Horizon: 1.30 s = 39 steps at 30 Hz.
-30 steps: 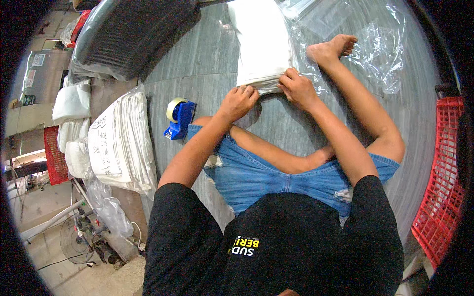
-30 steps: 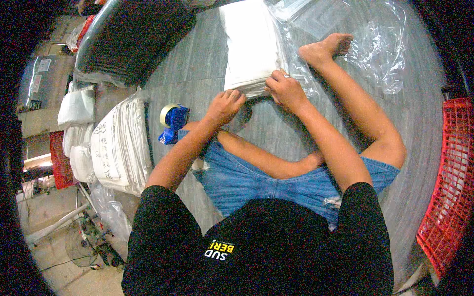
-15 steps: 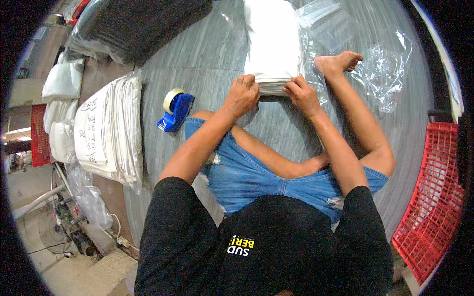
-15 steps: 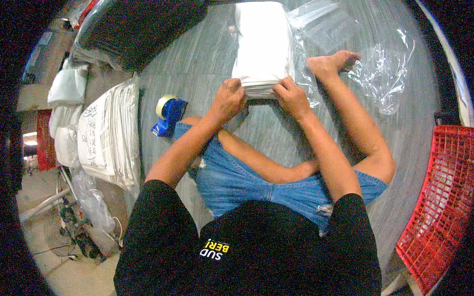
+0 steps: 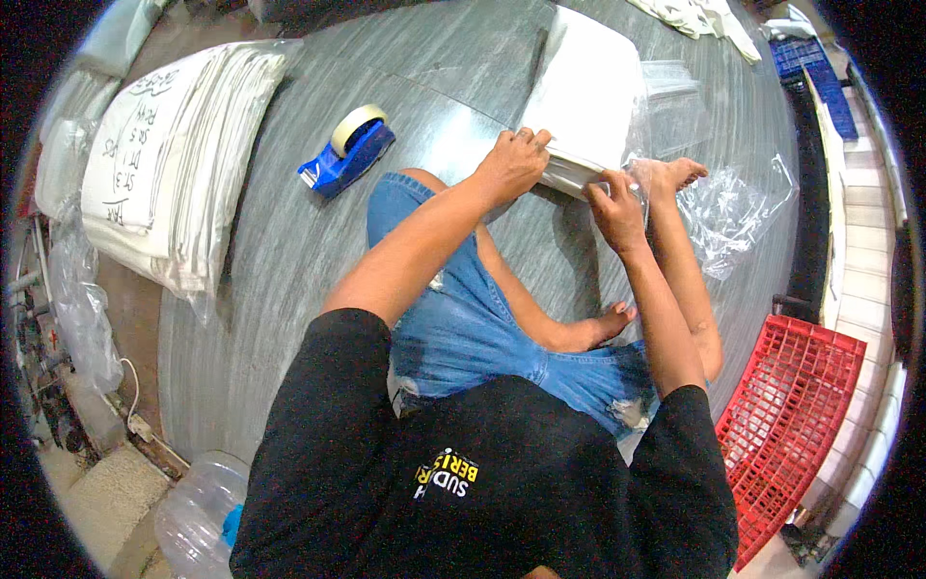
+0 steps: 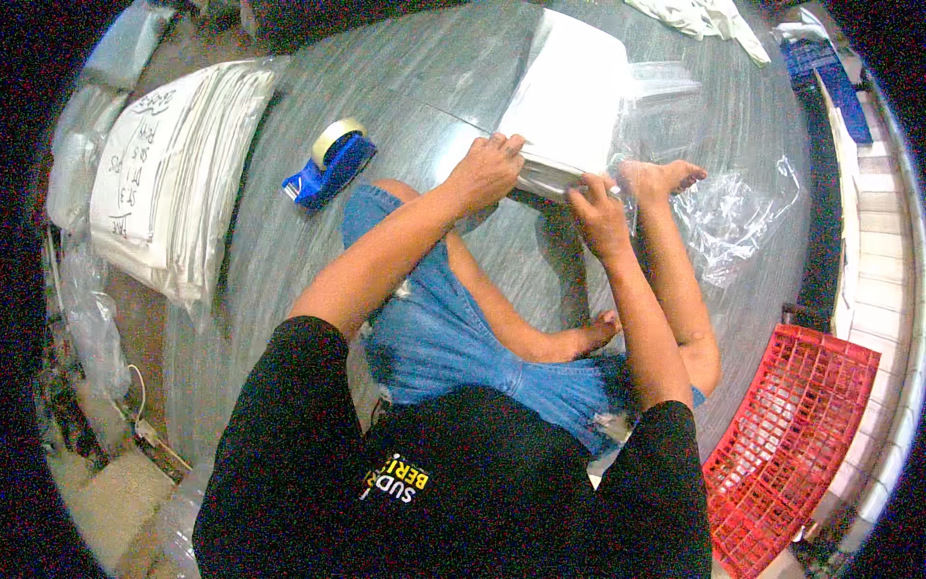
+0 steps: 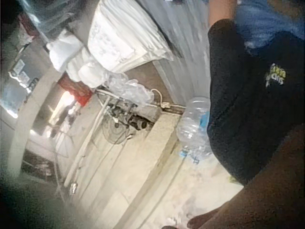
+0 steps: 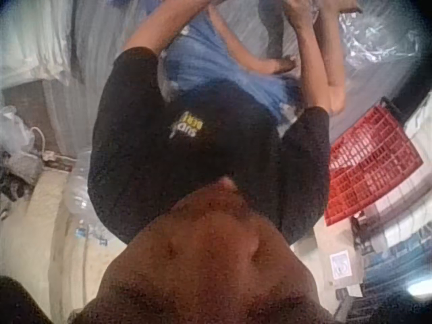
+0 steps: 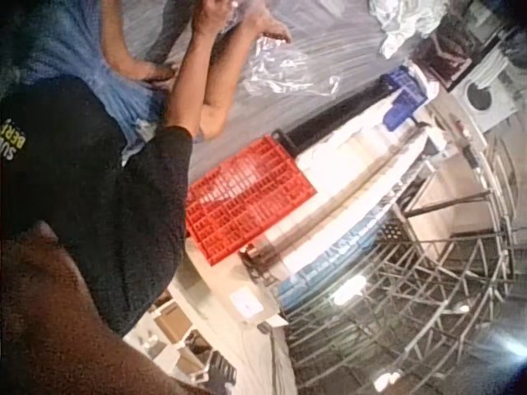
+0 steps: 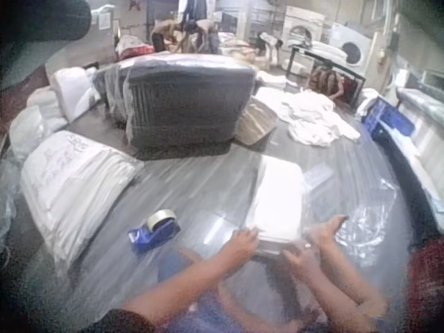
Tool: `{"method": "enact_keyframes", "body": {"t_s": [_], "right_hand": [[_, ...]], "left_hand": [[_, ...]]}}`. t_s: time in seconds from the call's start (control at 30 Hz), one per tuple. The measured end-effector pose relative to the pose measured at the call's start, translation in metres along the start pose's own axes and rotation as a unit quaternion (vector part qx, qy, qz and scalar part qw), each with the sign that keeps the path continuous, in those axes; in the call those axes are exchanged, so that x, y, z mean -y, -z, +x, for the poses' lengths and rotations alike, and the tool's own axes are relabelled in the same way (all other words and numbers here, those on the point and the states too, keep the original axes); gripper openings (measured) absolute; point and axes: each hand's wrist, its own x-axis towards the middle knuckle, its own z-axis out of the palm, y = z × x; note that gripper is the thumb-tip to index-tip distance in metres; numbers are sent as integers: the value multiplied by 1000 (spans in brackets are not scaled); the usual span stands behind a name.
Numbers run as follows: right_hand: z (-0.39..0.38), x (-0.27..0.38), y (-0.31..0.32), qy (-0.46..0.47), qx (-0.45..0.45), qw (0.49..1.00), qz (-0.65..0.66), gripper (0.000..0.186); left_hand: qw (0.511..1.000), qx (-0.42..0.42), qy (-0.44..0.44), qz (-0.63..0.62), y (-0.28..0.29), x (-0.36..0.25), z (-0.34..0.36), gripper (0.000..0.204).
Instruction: The person sits on the floor and folds a stack of white garments, then places them into a clear plastic bag. They seal the bag using a tape dispenser and repeatedly adjust the package to ensure it is secure.
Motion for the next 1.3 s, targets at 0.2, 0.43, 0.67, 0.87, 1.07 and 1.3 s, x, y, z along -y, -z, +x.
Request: {"method": "enact_keyframes", "body": {"t_s": [0.2,0.43,0.67,0.87,1.07,1.3], "right_hand": [[1,-1,5,0,108,992,-63,22],[27,-21,19,-37,181,980,71,18],[17,-31,6,-246,165,946,130,11],[20,-28,24,-15,72,996,-40,28],[6,-35,41,-44,88,991,-94,32],[28,-42,41,-89,223,968,-72,8]], "left_hand": [[999,7,32,-9,-3,-1,-1,19],[998,-22,47,-34,-9,5,0,18],[997,1,72,-38,-14,0,9,17],[996,-13,69,-63,-19,7,4,16],[995,-6,65,-69,-16,2,11,16],[993,31,81,-85,-19,9,7,18]]}}
